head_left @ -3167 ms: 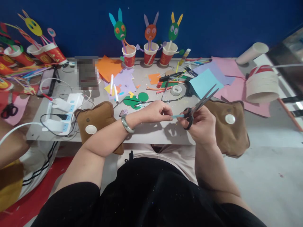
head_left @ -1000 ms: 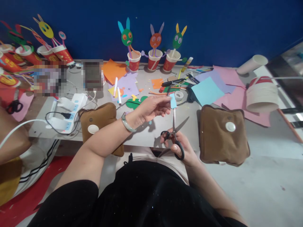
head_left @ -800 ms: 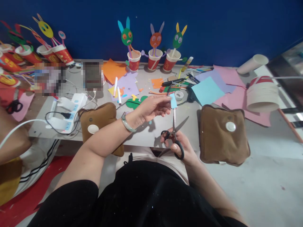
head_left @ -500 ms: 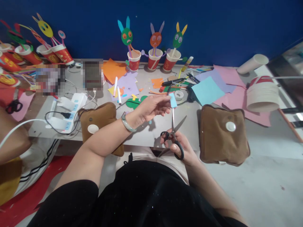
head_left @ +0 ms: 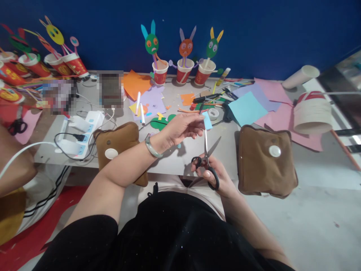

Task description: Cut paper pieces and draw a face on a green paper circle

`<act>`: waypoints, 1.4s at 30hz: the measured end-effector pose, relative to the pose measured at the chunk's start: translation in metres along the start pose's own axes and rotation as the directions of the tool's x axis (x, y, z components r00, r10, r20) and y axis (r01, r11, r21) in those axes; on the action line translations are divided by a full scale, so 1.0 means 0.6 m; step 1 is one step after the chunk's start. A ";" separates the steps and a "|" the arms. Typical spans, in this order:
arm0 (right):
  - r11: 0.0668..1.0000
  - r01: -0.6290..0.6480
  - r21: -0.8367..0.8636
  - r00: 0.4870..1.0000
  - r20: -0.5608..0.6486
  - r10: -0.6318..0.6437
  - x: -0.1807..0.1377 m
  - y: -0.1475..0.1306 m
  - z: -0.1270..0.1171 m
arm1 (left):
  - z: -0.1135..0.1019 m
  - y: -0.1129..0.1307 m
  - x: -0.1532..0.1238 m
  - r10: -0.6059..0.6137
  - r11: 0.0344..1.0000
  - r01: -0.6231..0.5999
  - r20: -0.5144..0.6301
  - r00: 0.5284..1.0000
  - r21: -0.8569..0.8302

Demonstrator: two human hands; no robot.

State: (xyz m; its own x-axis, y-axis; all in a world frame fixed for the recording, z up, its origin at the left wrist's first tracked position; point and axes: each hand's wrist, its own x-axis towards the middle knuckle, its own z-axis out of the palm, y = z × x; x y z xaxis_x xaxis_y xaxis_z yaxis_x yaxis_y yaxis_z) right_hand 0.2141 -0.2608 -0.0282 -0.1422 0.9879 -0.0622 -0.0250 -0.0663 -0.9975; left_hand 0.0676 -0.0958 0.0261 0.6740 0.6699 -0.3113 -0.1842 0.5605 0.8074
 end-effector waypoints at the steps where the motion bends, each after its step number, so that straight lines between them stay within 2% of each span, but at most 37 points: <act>1: 1.000 -0.003 -0.002 1.000 -0.003 0.003 0.000 0.000 0.000 | 0.001 0.001 -0.001 0.004 1.000 -0.004 -0.002 1.000 0.007; 11: 0.999 -0.023 0.022 0.999 -0.029 0.023 0.000 -0.004 -0.003 | 0.003 0.001 -0.003 0.044 0.997 -0.043 -0.013 0.999 0.059; 20: 1.000 -0.004 0.017 1.000 -0.007 0.004 0.000 -0.001 -0.019 | 0.001 -0.004 -0.006 0.141 0.976 -0.148 0.060 0.988 0.158; 30: 0.979 -0.022 0.201 0.998 0.061 0.010 0.002 0.005 -0.025 | -0.002 -0.013 -0.003 0.128 0.968 -0.151 0.127 0.984 0.199; 35: 0.970 -0.041 0.238 0.997 0.070 0.025 0.002 0.007 -0.028 | -0.006 -0.016 -0.003 0.123 0.963 -0.171 0.223 0.967 0.208; 42: 0.952 -0.065 0.299 0.983 0.184 0.010 0.003 0.010 -0.044 | -0.002 0.001 -0.017 0.005 0.949 -0.090 0.269 0.963 0.302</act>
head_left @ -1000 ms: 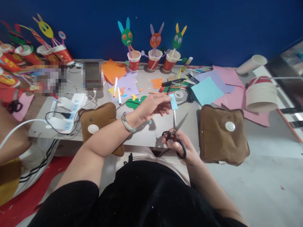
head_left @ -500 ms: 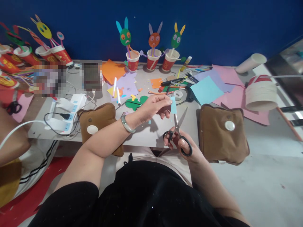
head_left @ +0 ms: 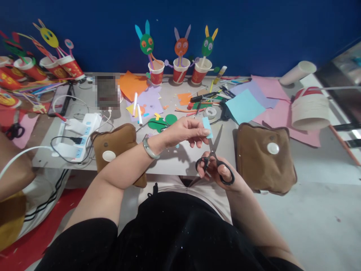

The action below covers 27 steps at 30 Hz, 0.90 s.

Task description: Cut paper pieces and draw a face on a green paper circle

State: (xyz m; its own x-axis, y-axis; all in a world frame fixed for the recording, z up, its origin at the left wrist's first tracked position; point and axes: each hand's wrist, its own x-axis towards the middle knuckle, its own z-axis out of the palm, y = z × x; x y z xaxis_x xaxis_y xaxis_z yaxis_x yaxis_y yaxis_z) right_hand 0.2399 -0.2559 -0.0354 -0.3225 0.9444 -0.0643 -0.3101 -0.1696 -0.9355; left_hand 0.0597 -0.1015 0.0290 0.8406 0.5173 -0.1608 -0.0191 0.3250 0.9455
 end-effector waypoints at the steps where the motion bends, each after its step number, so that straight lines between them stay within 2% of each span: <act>1: 1.000 0.004 0.009 1.000 0.027 -0.004 0.000 -0.001 -0.003 | 0.000 0.001 -0.001 -0.001 1.000 0.000 0.020 1.000 0.003; 4: 0.999 0.022 0.035 0.997 0.079 -0.025 -0.001 -0.008 -0.011 | -0.001 -0.001 -0.002 0.028 1.000 -0.028 0.069 0.997 0.001; 10: 0.999 0.019 0.026 0.996 0.083 -0.021 -0.001 -0.017 -0.012 | -0.004 -0.006 0.000 0.081 0.996 -0.082 0.079 0.994 0.019; 15: 1.000 0.015 0.020 0.998 0.060 -0.016 0.000 -0.018 -0.012 | -0.006 -0.005 0.000 0.080 0.995 -0.084 0.058 0.995 0.056; 21: 1.000 0.007 -0.028 1.000 -0.005 -0.007 -0.004 -0.022 -0.009 | -0.012 -0.016 0.005 0.156 0.987 -0.159 0.080 0.985 0.034; 27: 0.999 -0.015 -0.036 0.998 -0.055 0.013 -0.012 -0.016 -0.009 | -0.010 -0.018 0.006 0.156 0.987 -0.158 0.073 0.985 0.026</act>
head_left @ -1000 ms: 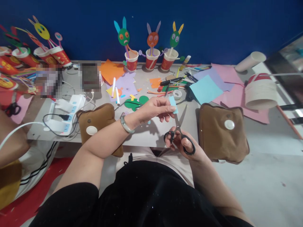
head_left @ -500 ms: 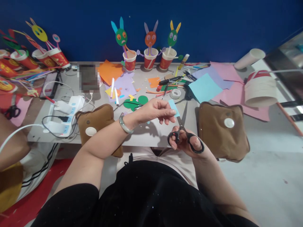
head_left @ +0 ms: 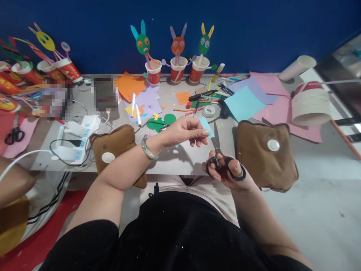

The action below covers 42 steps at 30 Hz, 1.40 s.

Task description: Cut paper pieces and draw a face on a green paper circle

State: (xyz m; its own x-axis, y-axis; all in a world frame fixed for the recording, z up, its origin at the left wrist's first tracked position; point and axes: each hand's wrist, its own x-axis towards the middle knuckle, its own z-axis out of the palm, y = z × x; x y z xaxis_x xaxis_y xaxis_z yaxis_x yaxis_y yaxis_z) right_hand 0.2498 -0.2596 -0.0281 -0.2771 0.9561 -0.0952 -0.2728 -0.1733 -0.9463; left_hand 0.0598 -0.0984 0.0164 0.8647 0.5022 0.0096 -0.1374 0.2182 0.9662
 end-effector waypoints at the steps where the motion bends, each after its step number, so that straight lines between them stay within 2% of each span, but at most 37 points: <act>1: 1.000 0.003 0.008 1.000 -0.005 -0.003 -0.001 0.002 0.000 | 0.001 0.001 0.000 -0.006 1.000 0.006 -0.006 1.000 0.000; 9: 0.999 0.040 0.037 0.998 -0.048 -0.038 -0.003 0.005 0.011 | 0.006 0.006 -0.003 -0.051 0.999 0.051 -0.018 0.999 0.019; 18: 0.999 0.001 0.037 0.996 -0.086 0.002 -0.008 -0.004 0.025 | 0.004 0.006 -0.003 -0.043 0.999 0.042 0.004 0.999 0.024; 30: 0.997 -0.027 0.077 0.998 0.067 0.021 -0.010 -0.003 0.021 | 0.008 0.010 -0.006 -0.089 0.996 0.089 0.016 0.996 -0.009; 42: 0.996 0.027 0.086 1.000 0.003 -0.027 0.000 -0.006 0.039 | 0.011 0.015 -0.007 -0.095 0.995 0.096 0.027 0.995 -0.009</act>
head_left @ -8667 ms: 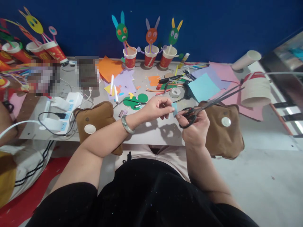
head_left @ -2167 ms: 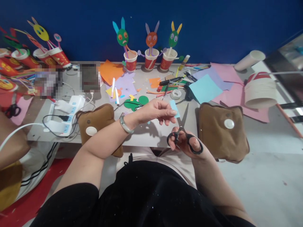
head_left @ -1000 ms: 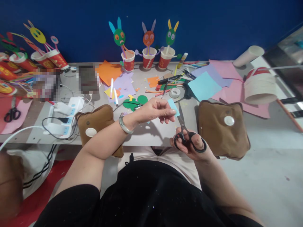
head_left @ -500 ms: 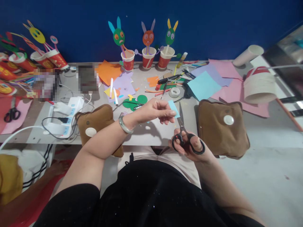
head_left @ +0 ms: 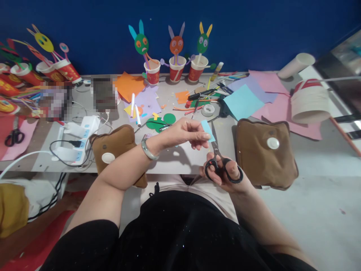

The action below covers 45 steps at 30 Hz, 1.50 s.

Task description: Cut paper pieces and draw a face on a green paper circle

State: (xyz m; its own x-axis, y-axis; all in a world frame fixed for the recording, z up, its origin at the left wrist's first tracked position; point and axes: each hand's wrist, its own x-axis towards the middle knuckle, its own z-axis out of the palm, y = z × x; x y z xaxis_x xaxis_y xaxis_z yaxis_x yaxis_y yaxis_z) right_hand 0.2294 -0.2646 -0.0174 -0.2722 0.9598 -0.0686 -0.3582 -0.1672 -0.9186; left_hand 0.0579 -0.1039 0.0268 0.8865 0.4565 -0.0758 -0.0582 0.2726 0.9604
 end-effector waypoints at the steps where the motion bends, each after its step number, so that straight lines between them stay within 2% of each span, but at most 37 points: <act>1: 1.000 -0.002 0.001 1.000 0.001 0.002 0.000 -0.001 0.002 | 0.000 0.000 0.000 0.001 1.000 -0.001 0.000 1.000 0.003; 8: 0.999 0.000 0.046 1.000 -0.031 0.002 -0.005 0.004 0.008 | 0.000 -0.002 -0.001 0.020 1.000 -0.021 0.018 1.000 0.023; 15: 0.999 0.001 -0.043 0.998 -0.070 -0.004 -0.006 0.013 -0.002 | -0.003 -0.002 0.000 0.038 0.998 -0.039 0.019 0.999 0.055; 22: 0.998 -0.003 -0.057 0.996 -0.084 -0.002 -0.006 0.020 -0.010 | -0.010 -0.007 0.005 0.072 0.994 -0.069 -0.035 0.997 0.083; 29: 1.000 -0.003 -0.025 1.000 -0.029 0.002 -0.009 0.024 -0.012 | -0.009 -0.007 0.003 0.094 0.994 -0.095 0.040 0.995 0.050; 45: 1.000 0.003 0.012 0.997 -0.081 -0.002 0.000 0.005 0.012 | -0.007 -0.003 0.004 0.077 0.997 -0.078 0.042 0.996 0.020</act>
State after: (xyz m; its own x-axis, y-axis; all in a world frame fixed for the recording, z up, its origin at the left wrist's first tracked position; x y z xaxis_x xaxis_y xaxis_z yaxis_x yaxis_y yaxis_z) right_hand 0.2218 -0.2665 -0.0171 -0.1977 0.9753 -0.0981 -0.3699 -0.1669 -0.9140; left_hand 0.0582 -0.0998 0.0237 0.8977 0.4405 0.0100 -0.1184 0.2194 0.9684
